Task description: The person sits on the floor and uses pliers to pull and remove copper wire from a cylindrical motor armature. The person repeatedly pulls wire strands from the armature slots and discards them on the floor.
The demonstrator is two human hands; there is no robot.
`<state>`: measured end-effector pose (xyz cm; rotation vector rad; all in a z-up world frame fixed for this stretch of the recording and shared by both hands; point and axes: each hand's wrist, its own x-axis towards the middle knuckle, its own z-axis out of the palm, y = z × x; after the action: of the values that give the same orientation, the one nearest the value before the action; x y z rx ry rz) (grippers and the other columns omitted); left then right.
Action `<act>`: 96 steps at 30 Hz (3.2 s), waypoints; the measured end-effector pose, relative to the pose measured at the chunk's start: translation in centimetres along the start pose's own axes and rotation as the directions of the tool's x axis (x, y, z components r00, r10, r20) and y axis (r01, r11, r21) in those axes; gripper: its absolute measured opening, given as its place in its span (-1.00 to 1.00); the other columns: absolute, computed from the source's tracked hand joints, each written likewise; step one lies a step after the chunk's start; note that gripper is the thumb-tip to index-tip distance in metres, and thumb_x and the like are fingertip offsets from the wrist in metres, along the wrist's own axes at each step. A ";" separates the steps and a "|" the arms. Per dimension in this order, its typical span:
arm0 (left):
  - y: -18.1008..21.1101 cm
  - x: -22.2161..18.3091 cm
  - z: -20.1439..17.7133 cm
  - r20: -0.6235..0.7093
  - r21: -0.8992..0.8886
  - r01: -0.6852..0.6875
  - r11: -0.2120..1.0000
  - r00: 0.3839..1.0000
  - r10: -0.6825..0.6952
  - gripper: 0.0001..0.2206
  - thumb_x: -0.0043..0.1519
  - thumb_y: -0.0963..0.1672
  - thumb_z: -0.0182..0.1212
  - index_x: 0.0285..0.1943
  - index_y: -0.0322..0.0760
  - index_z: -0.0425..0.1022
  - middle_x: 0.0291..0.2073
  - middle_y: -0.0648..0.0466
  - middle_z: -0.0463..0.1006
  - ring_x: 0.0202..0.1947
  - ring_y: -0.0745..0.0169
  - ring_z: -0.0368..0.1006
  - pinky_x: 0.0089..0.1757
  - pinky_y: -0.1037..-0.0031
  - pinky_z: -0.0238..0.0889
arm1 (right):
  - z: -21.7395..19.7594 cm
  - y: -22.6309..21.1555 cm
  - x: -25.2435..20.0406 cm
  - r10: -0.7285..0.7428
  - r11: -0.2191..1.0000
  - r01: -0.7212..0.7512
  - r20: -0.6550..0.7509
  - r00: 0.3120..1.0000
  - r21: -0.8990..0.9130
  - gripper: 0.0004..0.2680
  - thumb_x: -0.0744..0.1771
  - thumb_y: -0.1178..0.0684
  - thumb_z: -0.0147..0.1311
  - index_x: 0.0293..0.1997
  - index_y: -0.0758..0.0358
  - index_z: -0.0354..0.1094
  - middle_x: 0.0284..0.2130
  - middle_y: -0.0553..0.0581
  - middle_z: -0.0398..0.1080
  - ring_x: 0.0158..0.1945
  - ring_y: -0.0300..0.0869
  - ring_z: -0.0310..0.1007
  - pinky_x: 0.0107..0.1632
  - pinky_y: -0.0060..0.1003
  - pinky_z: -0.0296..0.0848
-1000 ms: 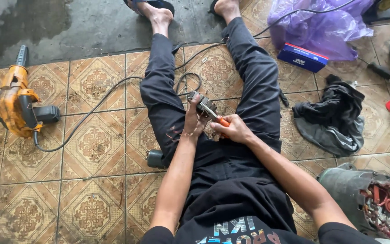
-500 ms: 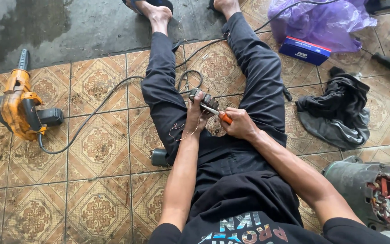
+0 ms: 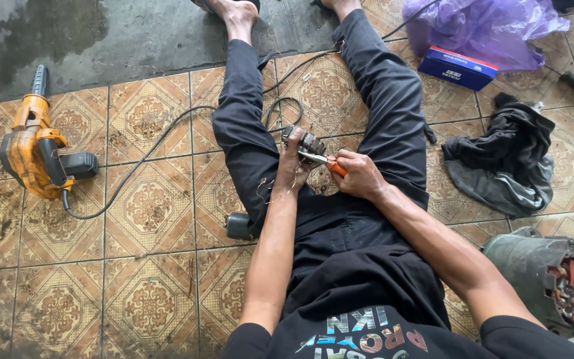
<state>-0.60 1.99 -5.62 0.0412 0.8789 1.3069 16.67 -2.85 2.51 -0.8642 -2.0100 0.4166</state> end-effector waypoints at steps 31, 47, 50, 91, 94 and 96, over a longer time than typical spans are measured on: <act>3.6 -7.1 4.6 0.300 -0.058 0.050 0.997 0.953 -0.031 -0.70 0.25 -0.01 0.29 -0.43 -0.03 0.25 -0.57 0.34 0.14 -0.54 0.50 0.19 -0.38 0.58 0.23 | -1.8 -1.7 1.2 -0.181 0.982 0.184 0.061 0.982 -0.044 -0.81 0.29 0.26 0.18 -0.59 0.28 0.30 -0.41 0.15 0.48 -0.44 0.09 0.47 -0.35 -0.24 0.46; 4.3 -7.2 4.3 0.231 0.051 0.107 0.993 0.966 -0.116 -0.64 0.14 0.14 0.24 -0.38 -0.04 0.24 -0.58 0.21 0.25 -0.55 0.25 0.33 -0.33 0.16 0.43 | 1.9 0.4 -2.4 0.795 0.345 -0.604 0.119 0.595 0.718 -0.88 0.23 0.28 0.32 -0.49 0.40 0.42 -0.69 0.14 0.32 -0.61 -0.27 0.35 -0.52 -0.38 0.38; 4.2 -7.6 4.6 0.178 0.039 0.119 0.992 0.976 -0.124 -0.61 0.12 0.15 0.26 -0.31 -0.07 0.26 -0.50 0.17 0.32 -0.47 0.22 0.37 -0.30 0.17 0.43 | 2.4 0.7 -2.4 0.831 0.231 -0.575 0.148 0.537 0.785 -0.88 0.22 0.30 0.32 -0.46 0.44 0.41 -0.67 0.17 0.32 -0.63 -0.21 0.39 -0.53 -0.33 0.43; 2.8 -5.9 3.6 -0.034 0.052 0.124 0.991 0.992 -0.122 -0.60 0.01 0.15 0.44 -0.30 -0.07 0.44 -0.44 0.13 0.47 -0.34 0.12 0.48 -0.19 0.06 0.48 | -0.6 -0.6 -0.4 0.673 0.707 -0.697 0.192 0.714 0.116 -0.68 0.38 -0.14 0.16 -0.56 0.20 0.49 -0.31 0.08 0.55 -0.20 0.00 0.56 -0.14 -0.18 0.47; 3.2 -6.5 4.1 -0.022 0.047 0.140 0.989 0.990 -0.139 -0.60 0.01 0.15 0.41 -0.30 -0.06 0.42 -0.43 0.14 0.46 -0.34 0.13 0.47 -0.19 0.09 0.47 | -0.4 -0.4 -0.7 0.669 0.716 -0.692 0.187 0.719 0.097 -0.67 0.38 -0.19 0.14 -0.56 0.11 0.50 -0.48 0.02 0.52 -0.31 -0.10 0.55 -0.21 -0.23 0.47; 3.6 -7.3 4.4 -0.009 0.037 0.144 0.989 0.990 -0.144 -0.58 0.00 0.16 0.42 -0.30 -0.07 0.40 -0.42 0.12 0.44 -0.34 0.11 0.46 -0.18 0.03 0.47 | 0.2 0.7 -1.6 0.614 0.776 -0.625 0.125 0.779 0.087 -0.68 0.38 -0.15 0.18 -0.57 0.17 0.45 -0.48 0.03 0.49 -0.32 -0.12 0.55 -0.23 -0.27 0.45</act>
<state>-0.98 -1.11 3.03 0.0025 0.8959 1.1561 17.40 -3.50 1.08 -1.4526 -1.7051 0.9575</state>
